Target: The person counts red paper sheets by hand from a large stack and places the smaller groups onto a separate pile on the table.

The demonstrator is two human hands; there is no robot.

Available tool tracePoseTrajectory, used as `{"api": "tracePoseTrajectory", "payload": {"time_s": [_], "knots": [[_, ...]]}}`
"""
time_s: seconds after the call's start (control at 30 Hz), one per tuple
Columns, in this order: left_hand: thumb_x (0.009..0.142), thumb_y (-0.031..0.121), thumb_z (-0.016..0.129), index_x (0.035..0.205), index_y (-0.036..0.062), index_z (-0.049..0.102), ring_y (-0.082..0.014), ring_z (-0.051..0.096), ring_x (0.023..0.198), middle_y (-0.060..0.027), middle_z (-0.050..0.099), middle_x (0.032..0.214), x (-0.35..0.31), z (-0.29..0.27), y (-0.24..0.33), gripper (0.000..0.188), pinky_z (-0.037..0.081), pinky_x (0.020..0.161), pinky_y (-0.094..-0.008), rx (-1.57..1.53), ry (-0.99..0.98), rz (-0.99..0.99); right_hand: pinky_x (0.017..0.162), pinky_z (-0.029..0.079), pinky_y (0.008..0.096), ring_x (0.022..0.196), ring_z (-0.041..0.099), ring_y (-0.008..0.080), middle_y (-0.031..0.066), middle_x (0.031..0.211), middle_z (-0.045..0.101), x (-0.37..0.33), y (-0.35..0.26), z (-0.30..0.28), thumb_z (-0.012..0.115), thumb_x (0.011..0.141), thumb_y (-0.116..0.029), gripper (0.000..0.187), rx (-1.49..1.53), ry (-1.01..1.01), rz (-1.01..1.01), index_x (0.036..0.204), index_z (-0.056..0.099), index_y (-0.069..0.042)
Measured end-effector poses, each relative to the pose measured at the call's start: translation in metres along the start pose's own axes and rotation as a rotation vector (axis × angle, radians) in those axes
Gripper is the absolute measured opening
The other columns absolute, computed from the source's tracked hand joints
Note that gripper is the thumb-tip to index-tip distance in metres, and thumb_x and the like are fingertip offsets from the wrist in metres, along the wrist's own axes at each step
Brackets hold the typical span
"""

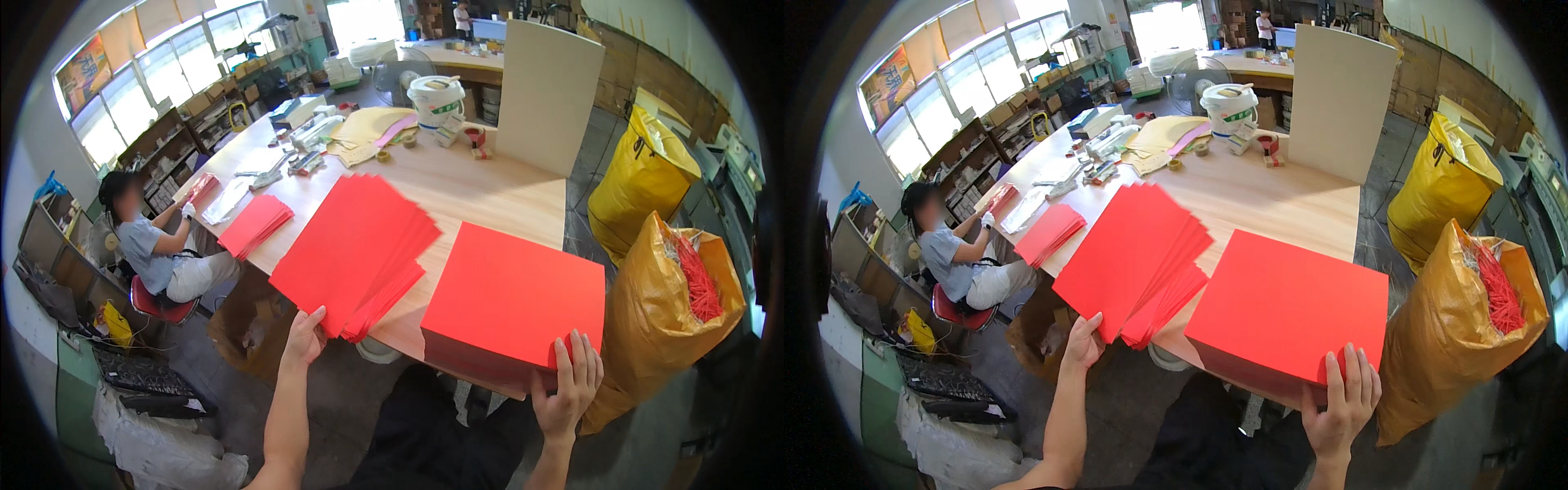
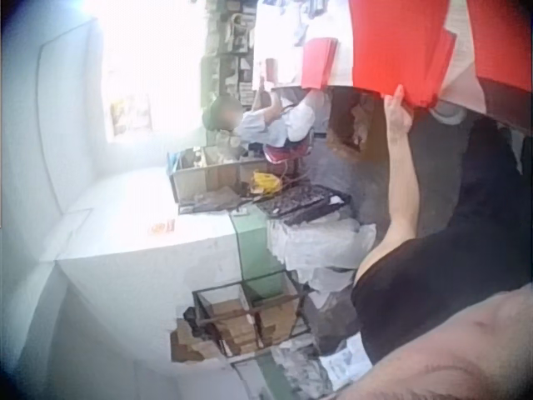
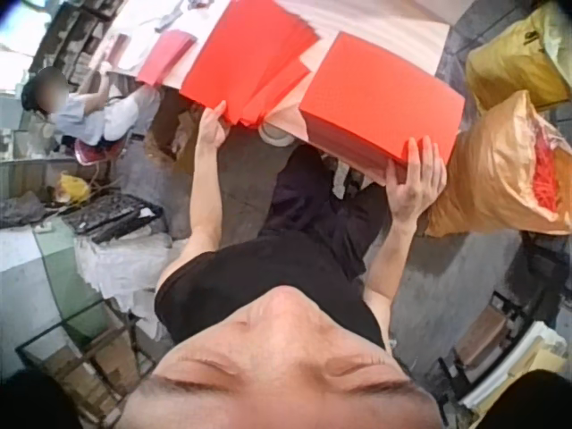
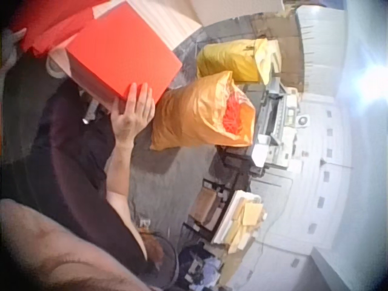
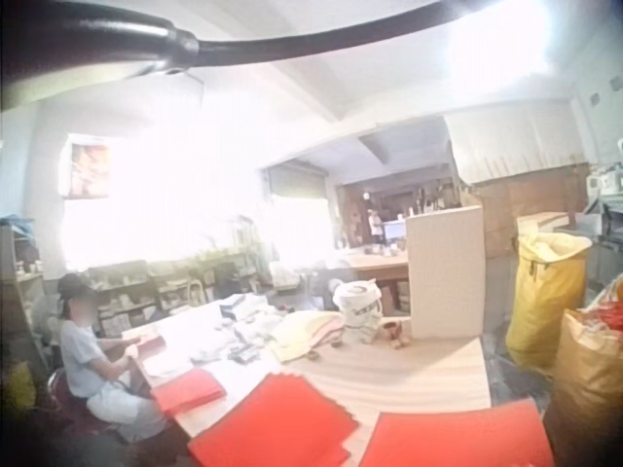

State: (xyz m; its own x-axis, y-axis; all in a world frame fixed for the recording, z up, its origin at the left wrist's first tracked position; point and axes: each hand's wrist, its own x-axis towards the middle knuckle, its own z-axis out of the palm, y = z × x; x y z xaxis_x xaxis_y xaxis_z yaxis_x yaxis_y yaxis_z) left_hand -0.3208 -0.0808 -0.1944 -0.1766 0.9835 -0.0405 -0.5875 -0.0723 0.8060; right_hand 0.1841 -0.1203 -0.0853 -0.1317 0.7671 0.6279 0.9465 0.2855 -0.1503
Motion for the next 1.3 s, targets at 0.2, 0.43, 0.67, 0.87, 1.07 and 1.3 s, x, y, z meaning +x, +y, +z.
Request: {"api": "tracePoseTrajectory", "payload": {"time_s": [0.2, 0.43, 0.67, 0.87, 1.07, 1.3], "knots": [[0.110, 0.010, 0.065, 0.146, 0.0024, 0.060, -0.0240, 0.072, 0.127, -0.0099, 0.071, 0.142, 0.036, -0.075, -0.058, 0.038, 0.062, 0.106, -0.0448, 0.020, 0.219, -0.055, 0.123, 0.038, 0.0561, 0.147, 0.055, 0.0398, 0.0175, 0.155, 0.062, 0.000, 0.001, -0.002, 0.080, 0.092, -0.030, 0.054, -0.007, -0.008, 0.005, 0.141, 0.070, -0.009], [0.113, 0.020, 0.061, 0.149, 0.0047, 0.057, -0.0252, 0.072, 0.126, -0.0089, 0.071, 0.143, 0.043, -0.089, -0.078, 0.040, 0.062, 0.101, -0.0496, 0.103, 0.190, -0.220, 0.122, 0.038, 0.0561, 0.146, 0.056, 0.0403, 0.0178, 0.155, 0.062, 0.003, 0.000, -0.005, 0.079, 0.092, -0.030, 0.054, -0.005, -0.015, 0.009, 0.140, 0.070, -0.008], [0.112, 0.025, 0.063, 0.144, 0.0047, 0.061, -0.0249, 0.078, 0.107, -0.0130, 0.077, 0.130, 0.029, -0.078, -0.051, 0.037, 0.065, 0.085, -0.0448, 0.208, 0.308, -0.391, 0.122, 0.040, 0.0561, 0.144, 0.058, 0.0416, 0.0187, 0.150, 0.065, 0.001, 0.003, -0.009, 0.078, 0.093, -0.021, 0.045, 0.078, 0.015, -0.044, 0.134, 0.071, -0.004], [0.110, 0.016, 0.065, 0.121, -0.0024, 0.070, -0.0114, 0.069, 0.072, -0.0069, 0.074, 0.094, 0.026, 0.005, 0.013, 0.023, 0.056, 0.061, -0.0312, 1.172, 0.220, 0.048, 0.107, 0.052, 0.0377, 0.118, 0.068, 0.0221, 0.0132, 0.126, 0.072, -0.037, 0.045, -0.012, 0.061, 0.110, -0.009, 0.020, 0.756, 0.339, 0.554, 0.120, 0.072, 0.004], [0.103, 0.003, 0.066, 0.142, 0.0059, 0.065, -0.0182, 0.073, 0.088, -0.0073, 0.072, 0.096, 0.002, 0.292, 0.021, 0.039, 0.060, 0.083, -0.0361, 0.787, -0.517, 0.560, 0.081, 0.048, 0.0253, 0.088, 0.055, 0.0061, -0.0032, 0.094, 0.061, -0.021, 0.048, 0.002, 0.070, 0.110, -0.019, 0.017, 0.824, 0.325, 0.724, 0.101, 0.066, -0.004], [0.090, -0.005, 0.070, 0.131, 0.0083, 0.073, -0.0325, 0.073, 0.095, -0.0124, 0.074, 0.101, 0.027, 0.347, -0.045, 0.043, 0.060, 0.088, -0.0420, 1.212, -1.090, 0.808, 0.064, 0.047, 0.0341, 0.065, 0.058, 0.0178, 0.0072, 0.071, 0.060, -0.009, 0.050, -0.036, 0.075, 0.107, -0.030, 0.039, 0.551, 0.009, 0.640, 0.083, 0.060, -0.003]]}}
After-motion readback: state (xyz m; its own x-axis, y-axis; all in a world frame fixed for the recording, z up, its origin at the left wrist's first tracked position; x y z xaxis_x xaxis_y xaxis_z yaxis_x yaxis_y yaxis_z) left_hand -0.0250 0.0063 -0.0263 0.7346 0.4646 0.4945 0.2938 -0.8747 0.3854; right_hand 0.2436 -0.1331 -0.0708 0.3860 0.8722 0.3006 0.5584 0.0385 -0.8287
